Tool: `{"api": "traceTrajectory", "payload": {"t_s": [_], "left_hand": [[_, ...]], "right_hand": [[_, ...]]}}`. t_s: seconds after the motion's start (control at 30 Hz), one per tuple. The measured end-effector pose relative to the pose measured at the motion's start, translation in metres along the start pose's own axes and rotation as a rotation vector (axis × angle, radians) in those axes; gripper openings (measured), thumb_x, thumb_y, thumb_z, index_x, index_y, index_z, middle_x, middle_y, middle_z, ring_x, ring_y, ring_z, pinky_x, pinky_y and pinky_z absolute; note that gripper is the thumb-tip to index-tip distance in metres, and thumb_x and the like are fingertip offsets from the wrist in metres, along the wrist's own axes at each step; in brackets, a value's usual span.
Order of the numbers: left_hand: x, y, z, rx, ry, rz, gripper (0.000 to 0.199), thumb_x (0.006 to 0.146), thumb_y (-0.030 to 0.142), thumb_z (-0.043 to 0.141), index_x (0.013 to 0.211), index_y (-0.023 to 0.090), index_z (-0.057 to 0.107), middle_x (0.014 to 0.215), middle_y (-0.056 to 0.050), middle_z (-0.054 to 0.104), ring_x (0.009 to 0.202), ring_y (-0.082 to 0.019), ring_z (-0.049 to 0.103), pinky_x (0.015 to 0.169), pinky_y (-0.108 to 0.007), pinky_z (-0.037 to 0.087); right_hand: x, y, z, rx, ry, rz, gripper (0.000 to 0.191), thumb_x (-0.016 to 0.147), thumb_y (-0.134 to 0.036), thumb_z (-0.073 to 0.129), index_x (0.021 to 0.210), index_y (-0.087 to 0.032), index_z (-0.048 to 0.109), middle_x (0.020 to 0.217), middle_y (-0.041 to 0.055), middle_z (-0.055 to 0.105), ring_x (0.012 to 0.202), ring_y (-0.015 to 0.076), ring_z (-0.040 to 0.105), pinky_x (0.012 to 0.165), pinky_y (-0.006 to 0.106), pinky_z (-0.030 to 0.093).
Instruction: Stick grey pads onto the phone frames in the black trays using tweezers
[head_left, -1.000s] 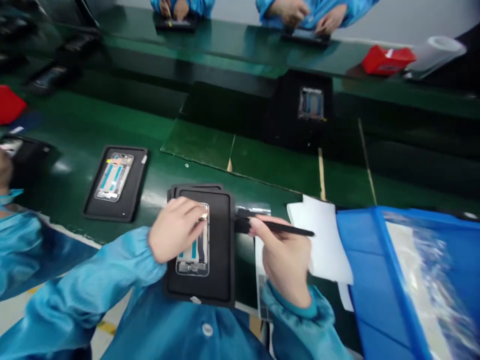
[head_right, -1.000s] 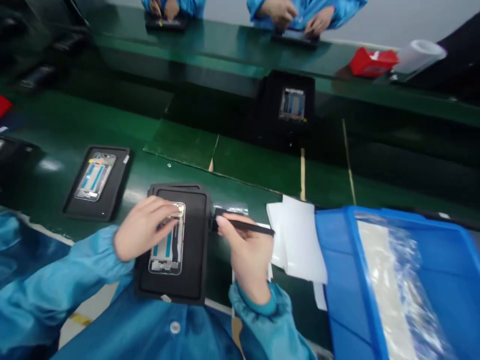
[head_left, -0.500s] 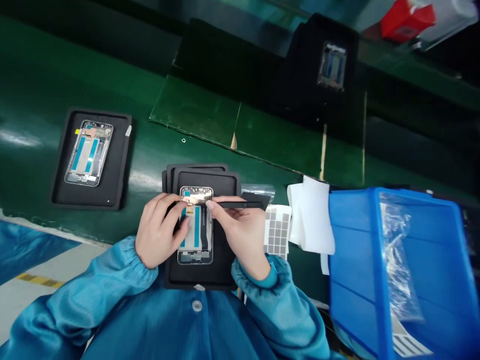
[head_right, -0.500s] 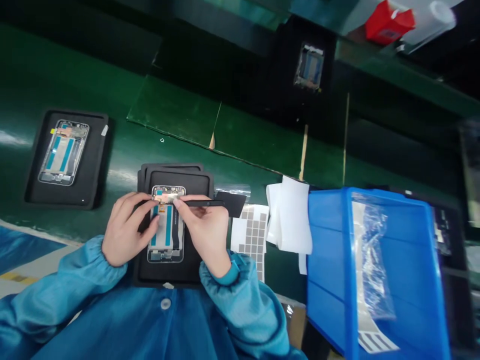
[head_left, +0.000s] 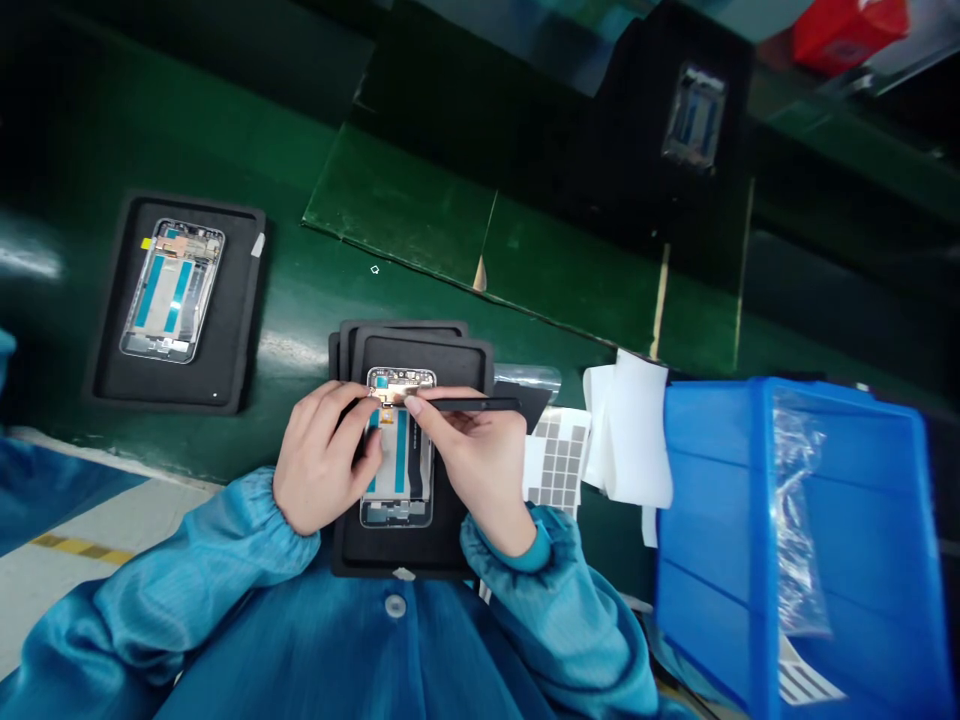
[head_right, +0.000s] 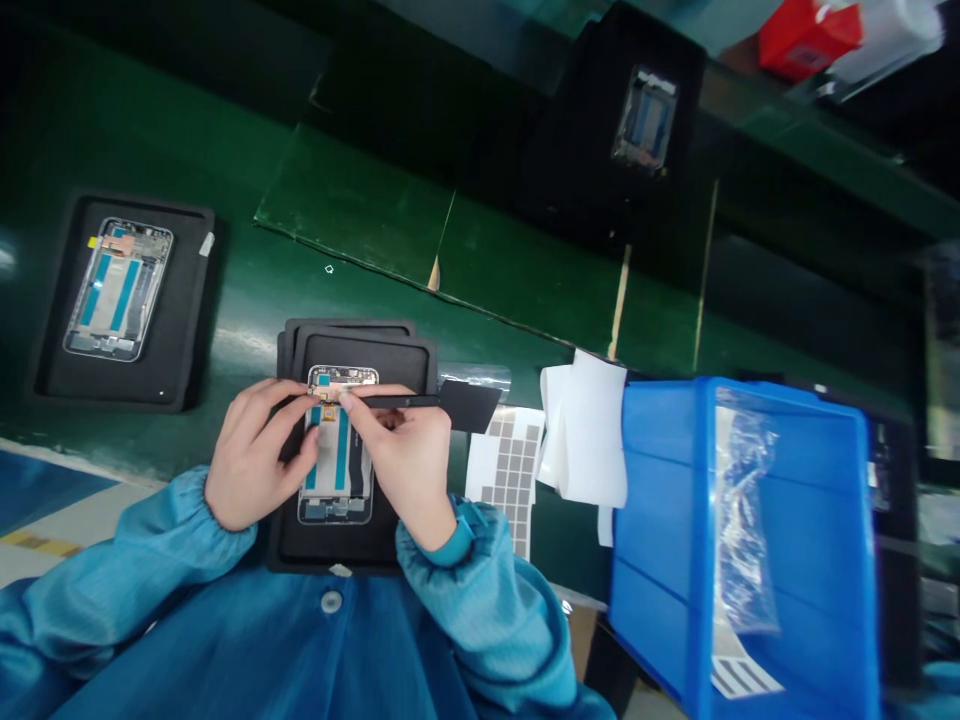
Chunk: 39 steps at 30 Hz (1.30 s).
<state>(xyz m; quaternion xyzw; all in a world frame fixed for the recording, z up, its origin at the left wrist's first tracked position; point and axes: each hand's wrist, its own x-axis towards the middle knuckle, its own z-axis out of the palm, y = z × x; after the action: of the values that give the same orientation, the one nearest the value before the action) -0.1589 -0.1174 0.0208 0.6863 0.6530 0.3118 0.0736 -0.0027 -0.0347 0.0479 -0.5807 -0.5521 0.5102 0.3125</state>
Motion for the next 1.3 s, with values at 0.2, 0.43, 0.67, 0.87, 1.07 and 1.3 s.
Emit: {"api": "traceTrajectory", "payload": {"t_s": [0.2,0.43,0.67,0.87,1.07,1.3], "left_hand": [[0.000,0.001,0.000,0.008,-0.003,0.004,0.036,0.086,0.016,0.062,0.122,0.016,0.061,0.124,-0.015,0.065,0.119,-0.031,0.058,0.101,-0.047,0.050],[0.001,0.002,-0.002,0.018,-0.002,0.019,0.035,0.086,0.014,0.063,0.120,0.013,0.061,0.123,-0.017,0.064,0.118,-0.031,0.057,0.100,-0.046,0.050],[0.001,0.001,-0.001,0.032,0.017,0.034,0.034,0.085,0.014,0.064,0.119,0.012,0.062,0.121,-0.016,0.065,0.116,-0.031,0.058,0.099,-0.045,0.050],[0.002,0.002,-0.001,0.036,0.020,0.040,0.033,0.085,0.013,0.065,0.117,0.009,0.064,0.120,-0.017,0.065,0.116,-0.032,0.057,0.099,-0.045,0.050],[0.002,0.003,-0.003,0.064,0.008,0.046,0.033,0.085,0.014,0.065,0.117,0.007,0.065,0.120,-0.018,0.066,0.116,-0.031,0.057,0.098,-0.044,0.050],[0.005,0.006,-0.011,0.305,-0.101,0.128,0.035,0.090,0.021,0.061,0.124,0.016,0.067,0.122,-0.013,0.068,0.114,-0.033,0.059,0.089,-0.045,0.049]], "right_hand": [[0.001,0.001,0.000,0.005,0.002,-0.002,0.014,0.076,-0.032,0.083,0.079,-0.020,0.078,0.082,0.0037,0.080,0.066,0.0180,0.074,0.060,0.028,0.062],[0.001,0.001,0.001,0.011,0.003,-0.001,0.014,0.076,-0.032,0.083,0.079,-0.020,0.077,0.082,0.0041,0.081,0.067,0.0186,0.075,0.060,0.028,0.062],[0.000,0.001,0.001,0.029,-0.003,0.008,0.014,0.076,-0.032,0.083,0.078,-0.019,0.077,0.083,0.0041,0.080,0.065,0.0179,0.074,0.058,0.027,0.061],[0.000,0.002,0.001,0.014,0.001,-0.011,0.013,0.077,-0.032,0.083,0.079,-0.020,0.078,0.084,0.0038,0.080,0.067,0.0179,0.074,0.060,0.027,0.061],[0.000,0.008,0.000,-0.006,-0.005,-0.041,0.014,0.078,-0.033,0.082,0.081,-0.021,0.078,0.086,0.0040,0.080,0.072,0.0190,0.076,0.066,0.029,0.063],[-0.002,0.005,0.003,0.013,0.003,-0.064,0.011,0.077,-0.030,0.082,0.082,-0.021,0.078,0.086,0.0031,0.081,0.069,0.0176,0.075,0.063,0.028,0.063]]}}
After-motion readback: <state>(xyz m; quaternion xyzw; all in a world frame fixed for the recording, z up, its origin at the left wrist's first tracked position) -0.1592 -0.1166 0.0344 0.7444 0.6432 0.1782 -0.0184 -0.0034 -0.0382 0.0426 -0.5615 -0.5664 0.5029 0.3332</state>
